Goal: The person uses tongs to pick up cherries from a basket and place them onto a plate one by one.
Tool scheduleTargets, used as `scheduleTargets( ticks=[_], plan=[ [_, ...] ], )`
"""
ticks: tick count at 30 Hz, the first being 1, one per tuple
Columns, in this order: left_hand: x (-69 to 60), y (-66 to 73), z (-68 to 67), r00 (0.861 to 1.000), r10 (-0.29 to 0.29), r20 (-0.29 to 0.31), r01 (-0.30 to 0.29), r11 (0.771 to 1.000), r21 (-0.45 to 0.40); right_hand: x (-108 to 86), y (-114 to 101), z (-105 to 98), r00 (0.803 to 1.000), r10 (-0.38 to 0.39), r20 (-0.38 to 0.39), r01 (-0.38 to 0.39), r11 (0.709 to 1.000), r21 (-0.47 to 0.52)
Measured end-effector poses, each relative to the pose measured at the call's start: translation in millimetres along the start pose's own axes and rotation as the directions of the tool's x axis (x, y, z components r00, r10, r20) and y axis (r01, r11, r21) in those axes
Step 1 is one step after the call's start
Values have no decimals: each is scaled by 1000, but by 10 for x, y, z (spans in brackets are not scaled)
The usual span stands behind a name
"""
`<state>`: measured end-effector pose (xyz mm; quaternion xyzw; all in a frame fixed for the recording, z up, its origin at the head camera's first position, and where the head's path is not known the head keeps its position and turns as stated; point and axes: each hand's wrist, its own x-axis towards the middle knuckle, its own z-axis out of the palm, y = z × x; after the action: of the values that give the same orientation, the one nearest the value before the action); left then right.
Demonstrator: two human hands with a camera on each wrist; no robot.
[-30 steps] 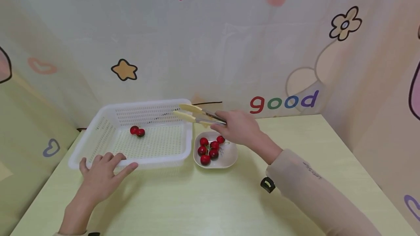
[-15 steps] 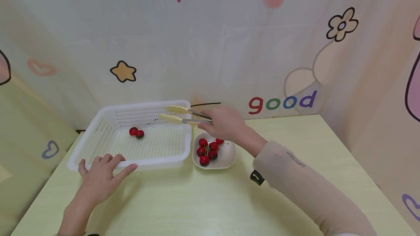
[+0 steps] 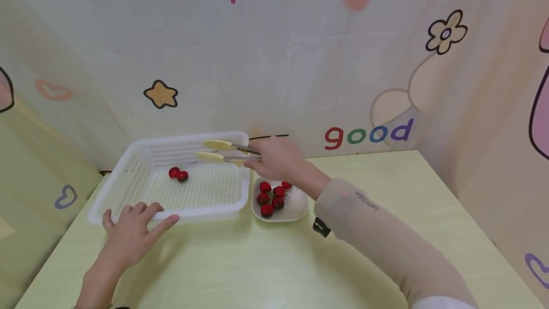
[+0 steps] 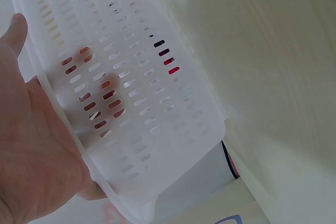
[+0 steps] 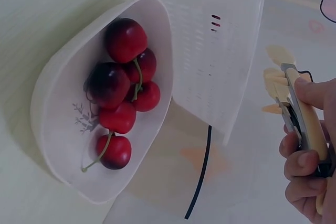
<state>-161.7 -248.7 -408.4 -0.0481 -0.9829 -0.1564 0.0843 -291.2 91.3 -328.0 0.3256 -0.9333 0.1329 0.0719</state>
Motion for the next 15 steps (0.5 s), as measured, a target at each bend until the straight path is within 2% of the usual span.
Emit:
scheduleTargets(
  ticks=[4, 8, 15],
  plan=[
    [-1, 4, -3, 1000, -1, 8, 1, 1000, -1, 60, -45, 18, 1000, -17, 1, 17, 1000, -4],
    [2, 6, -14, 1000, -3, 13, 3, 1000, 3, 131, -115, 54, 1000, -29, 0, 29, 998, -63],
    [2, 12, -16, 1000, -9, 22, 9, 1000, 1, 252, -293, 148, 997, -42, 63, 49, 991, -121]
  ],
)
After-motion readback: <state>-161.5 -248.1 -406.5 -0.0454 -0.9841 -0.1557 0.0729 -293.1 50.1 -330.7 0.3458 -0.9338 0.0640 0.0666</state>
